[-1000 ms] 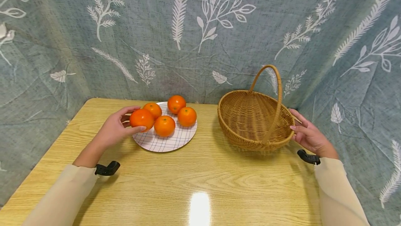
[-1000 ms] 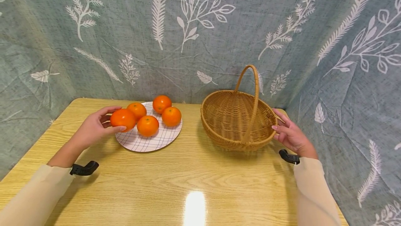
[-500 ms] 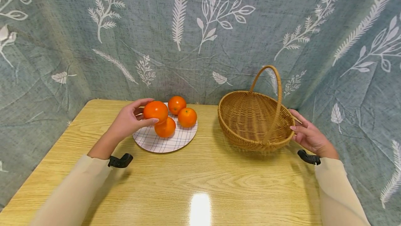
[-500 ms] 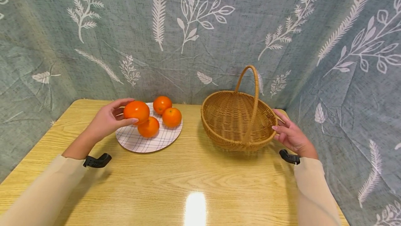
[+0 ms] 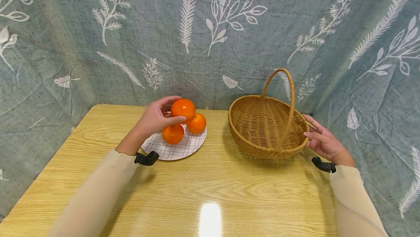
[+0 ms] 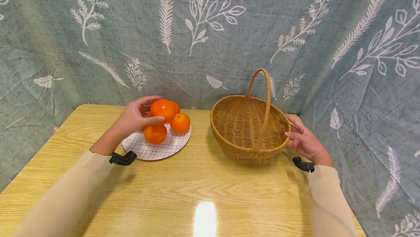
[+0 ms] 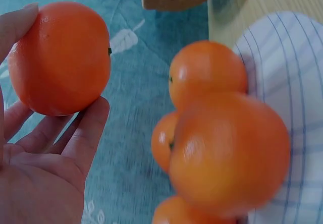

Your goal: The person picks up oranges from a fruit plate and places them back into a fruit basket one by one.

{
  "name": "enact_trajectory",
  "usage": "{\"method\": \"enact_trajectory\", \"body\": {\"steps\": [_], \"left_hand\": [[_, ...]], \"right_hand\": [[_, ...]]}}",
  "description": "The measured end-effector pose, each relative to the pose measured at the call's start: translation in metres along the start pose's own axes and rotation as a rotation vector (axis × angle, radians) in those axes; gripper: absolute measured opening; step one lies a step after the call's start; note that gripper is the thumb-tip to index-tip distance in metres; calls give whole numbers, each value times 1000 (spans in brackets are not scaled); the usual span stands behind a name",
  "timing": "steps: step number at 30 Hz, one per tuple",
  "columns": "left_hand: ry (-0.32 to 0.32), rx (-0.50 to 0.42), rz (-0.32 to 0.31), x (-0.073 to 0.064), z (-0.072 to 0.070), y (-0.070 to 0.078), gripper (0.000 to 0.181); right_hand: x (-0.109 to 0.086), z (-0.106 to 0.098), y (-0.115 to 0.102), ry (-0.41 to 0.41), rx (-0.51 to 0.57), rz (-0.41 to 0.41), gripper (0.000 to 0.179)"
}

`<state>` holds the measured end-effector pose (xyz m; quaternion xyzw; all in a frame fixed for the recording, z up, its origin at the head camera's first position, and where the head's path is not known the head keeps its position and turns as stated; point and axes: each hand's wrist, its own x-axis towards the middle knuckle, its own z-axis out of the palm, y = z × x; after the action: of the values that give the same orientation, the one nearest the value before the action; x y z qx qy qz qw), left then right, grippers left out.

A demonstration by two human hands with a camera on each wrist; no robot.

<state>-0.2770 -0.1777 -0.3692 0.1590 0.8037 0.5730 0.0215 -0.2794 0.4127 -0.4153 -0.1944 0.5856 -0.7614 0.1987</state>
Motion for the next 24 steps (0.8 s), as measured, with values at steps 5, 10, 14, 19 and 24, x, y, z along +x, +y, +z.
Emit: {"method": "enact_trajectory", "body": {"steps": [5, 10, 14, 19, 24], "left_hand": [[-23, -2, 8, 14, 16, 10, 71], [-61, -34, 34, 29, 34, 22, 71], [-87, -44, 66, 40, 50, 28, 70], [-109, -51, 97, 52, 69, 36, 66], [-137, -76, 103, 64, 86, 42, 66]], "right_hand": [[0, 2, -1, 2, -9, 8, 74], [0, 2, -1, -9, 13, -10, 73], [-1, 2, 0, -22, 35, -27, 73], [-1, 3, 0, -23, 43, -33, 72], [2, 1, 1, -24, 43, -30, 72]]}}
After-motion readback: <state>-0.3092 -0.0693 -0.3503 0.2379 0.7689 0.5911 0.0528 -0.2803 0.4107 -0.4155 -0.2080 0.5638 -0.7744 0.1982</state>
